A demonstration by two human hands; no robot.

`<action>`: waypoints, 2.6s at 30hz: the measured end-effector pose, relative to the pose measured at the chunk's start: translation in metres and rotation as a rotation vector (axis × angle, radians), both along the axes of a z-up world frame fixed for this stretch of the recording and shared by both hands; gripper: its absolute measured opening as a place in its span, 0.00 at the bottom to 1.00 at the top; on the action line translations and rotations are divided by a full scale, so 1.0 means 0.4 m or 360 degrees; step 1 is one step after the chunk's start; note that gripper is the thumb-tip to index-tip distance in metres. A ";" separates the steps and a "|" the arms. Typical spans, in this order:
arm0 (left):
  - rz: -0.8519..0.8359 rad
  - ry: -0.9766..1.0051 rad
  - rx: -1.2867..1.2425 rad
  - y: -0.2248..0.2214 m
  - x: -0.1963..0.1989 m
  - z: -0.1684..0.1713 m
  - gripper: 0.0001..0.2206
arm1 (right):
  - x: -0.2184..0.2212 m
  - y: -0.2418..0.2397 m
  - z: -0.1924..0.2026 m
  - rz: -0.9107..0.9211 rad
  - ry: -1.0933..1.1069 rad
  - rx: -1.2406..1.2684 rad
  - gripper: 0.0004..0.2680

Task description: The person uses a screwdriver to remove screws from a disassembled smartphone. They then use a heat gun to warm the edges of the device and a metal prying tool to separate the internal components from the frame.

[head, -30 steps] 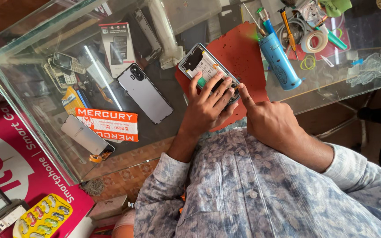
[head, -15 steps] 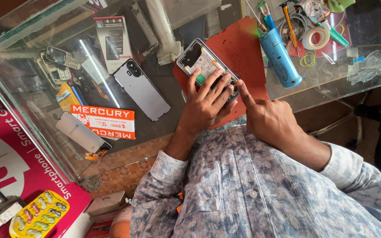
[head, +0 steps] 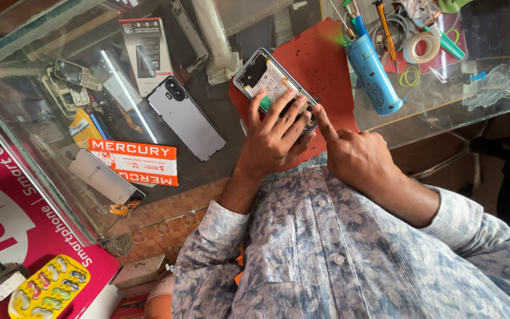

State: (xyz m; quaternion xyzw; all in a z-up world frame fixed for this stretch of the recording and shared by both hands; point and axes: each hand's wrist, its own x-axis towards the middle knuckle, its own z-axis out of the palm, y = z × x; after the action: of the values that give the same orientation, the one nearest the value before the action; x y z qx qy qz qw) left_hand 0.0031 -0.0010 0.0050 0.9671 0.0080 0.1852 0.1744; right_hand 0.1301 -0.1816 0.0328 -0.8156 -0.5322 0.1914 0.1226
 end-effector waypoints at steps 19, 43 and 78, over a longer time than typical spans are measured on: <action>0.0000 -0.0003 -0.0028 0.001 -0.003 -0.001 0.16 | 0.007 0.014 0.027 -0.0053 0.0197 0.0302 0.27; 0.0002 0.0031 -0.0047 0.002 0.000 0.006 0.16 | 0.019 0.018 0.034 -0.0052 0.0251 0.0067 0.27; -0.0006 0.0037 -0.0004 0.005 0.004 0.013 0.15 | 0.019 0.016 0.027 0.0024 0.0037 0.0017 0.30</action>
State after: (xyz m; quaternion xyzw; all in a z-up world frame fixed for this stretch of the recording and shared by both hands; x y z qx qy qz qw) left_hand 0.0047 0.0008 0.0102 0.9689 0.0083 0.1736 0.1759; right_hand 0.1379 -0.1751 0.0436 -0.8086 -0.5379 0.1988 0.1317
